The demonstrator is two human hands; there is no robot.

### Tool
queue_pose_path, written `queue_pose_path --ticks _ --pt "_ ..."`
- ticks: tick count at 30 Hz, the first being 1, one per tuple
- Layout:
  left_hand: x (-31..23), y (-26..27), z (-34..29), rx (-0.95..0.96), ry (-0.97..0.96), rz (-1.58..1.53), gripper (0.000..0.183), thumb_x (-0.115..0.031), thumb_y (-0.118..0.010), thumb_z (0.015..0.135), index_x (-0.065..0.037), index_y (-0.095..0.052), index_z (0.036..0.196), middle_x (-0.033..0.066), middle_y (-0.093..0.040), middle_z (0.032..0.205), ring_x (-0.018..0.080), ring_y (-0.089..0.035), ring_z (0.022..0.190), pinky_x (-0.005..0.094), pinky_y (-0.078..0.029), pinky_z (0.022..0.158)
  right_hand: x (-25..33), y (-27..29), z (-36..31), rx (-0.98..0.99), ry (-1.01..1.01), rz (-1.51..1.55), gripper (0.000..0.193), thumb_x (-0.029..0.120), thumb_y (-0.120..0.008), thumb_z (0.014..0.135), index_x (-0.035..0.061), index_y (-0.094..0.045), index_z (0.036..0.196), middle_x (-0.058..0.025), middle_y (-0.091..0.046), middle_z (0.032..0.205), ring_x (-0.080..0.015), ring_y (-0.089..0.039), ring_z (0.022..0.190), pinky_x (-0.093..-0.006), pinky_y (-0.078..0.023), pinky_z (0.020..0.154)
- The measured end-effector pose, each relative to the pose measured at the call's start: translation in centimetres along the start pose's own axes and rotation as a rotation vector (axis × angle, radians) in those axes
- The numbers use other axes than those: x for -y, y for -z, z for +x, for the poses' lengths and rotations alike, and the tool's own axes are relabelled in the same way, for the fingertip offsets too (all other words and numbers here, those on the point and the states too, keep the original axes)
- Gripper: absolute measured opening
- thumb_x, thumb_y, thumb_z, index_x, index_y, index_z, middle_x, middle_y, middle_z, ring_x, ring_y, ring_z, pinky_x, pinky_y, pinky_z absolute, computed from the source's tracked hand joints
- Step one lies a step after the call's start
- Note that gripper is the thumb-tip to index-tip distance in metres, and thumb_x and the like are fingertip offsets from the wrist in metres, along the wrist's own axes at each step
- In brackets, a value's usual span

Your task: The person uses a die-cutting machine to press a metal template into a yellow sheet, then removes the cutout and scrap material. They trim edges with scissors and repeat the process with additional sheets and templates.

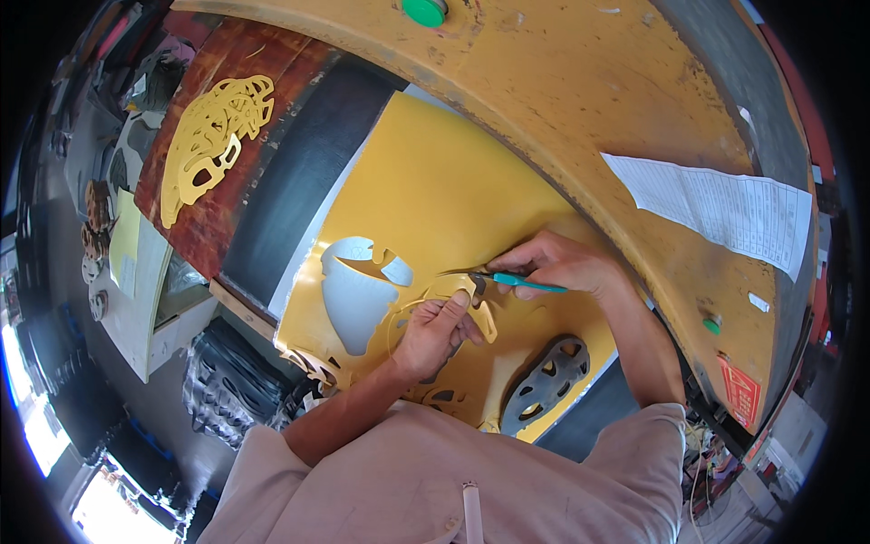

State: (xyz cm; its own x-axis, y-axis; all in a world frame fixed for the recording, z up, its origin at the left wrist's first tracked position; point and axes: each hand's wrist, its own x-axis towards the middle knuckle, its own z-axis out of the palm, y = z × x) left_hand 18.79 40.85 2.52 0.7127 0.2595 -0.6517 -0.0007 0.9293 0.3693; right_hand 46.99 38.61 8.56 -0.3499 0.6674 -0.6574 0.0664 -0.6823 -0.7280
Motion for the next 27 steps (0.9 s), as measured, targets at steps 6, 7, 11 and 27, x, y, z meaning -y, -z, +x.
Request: queue_pose_path --ticks 6,7,11,27 --pt "0.7 -1.0 0.4 -0.09 -0.115 0.086 0.047 -0.04 -0.053 0.114 -0.006 -0.073 0.09 0.0019 -0.068 0.067 0.0034 -0.042 0.048 0.0242 -0.03 0.045 0.8 -0.2 -0.1 0.07 0.034 0.142 0.054 0.007 -0.065 0.089 0.002 -0.068 0.143 0.0037 -0.067 0.095 -0.0074 -0.055 0.086 -0.0254 -0.044 0.078" --pt "0.7 -1.0 0.4 -0.086 -0.113 0.12 0.049 -0.04 -0.053 0.114 -0.006 -0.073 0.086 0.001 -0.067 0.065 0.0033 -0.041 0.048 0.0243 -0.029 0.045 0.9 -0.3 -0.2 0.075 0.052 0.164 0.054 0.007 -0.064 0.089 0.0018 -0.067 0.143 0.0036 -0.066 0.095 -0.0072 -0.055 0.086 -0.0255 -0.043 0.079" --pt "0.6 -0.6 0.2 -0.073 -0.082 0.194 0.055 -0.042 -0.053 0.114 -0.006 -0.073 0.076 -0.0012 -0.062 0.059 0.0031 -0.039 0.047 0.0242 -0.029 0.045 0.8 -0.5 -0.1 0.052 0.039 0.144 0.056 0.009 -0.065 0.088 0.002 -0.068 0.143 0.0036 -0.065 0.094 -0.0065 -0.053 0.084 -0.0261 -0.043 0.077" --pt "0.7 0.1 -0.2 -0.01 -0.073 0.144 0.047 -0.044 -0.052 0.114 -0.007 -0.074 0.098 0.0043 -0.071 0.07 0.0033 -0.044 0.051 0.0232 -0.033 0.048 0.1 0.6 0.8 0.053 0.003 0.075 0.054 0.012 -0.073 0.084 0.0009 -0.072 0.137 0.0002 -0.071 0.091 -0.0074 -0.061 0.083 -0.0258 -0.049 0.077"
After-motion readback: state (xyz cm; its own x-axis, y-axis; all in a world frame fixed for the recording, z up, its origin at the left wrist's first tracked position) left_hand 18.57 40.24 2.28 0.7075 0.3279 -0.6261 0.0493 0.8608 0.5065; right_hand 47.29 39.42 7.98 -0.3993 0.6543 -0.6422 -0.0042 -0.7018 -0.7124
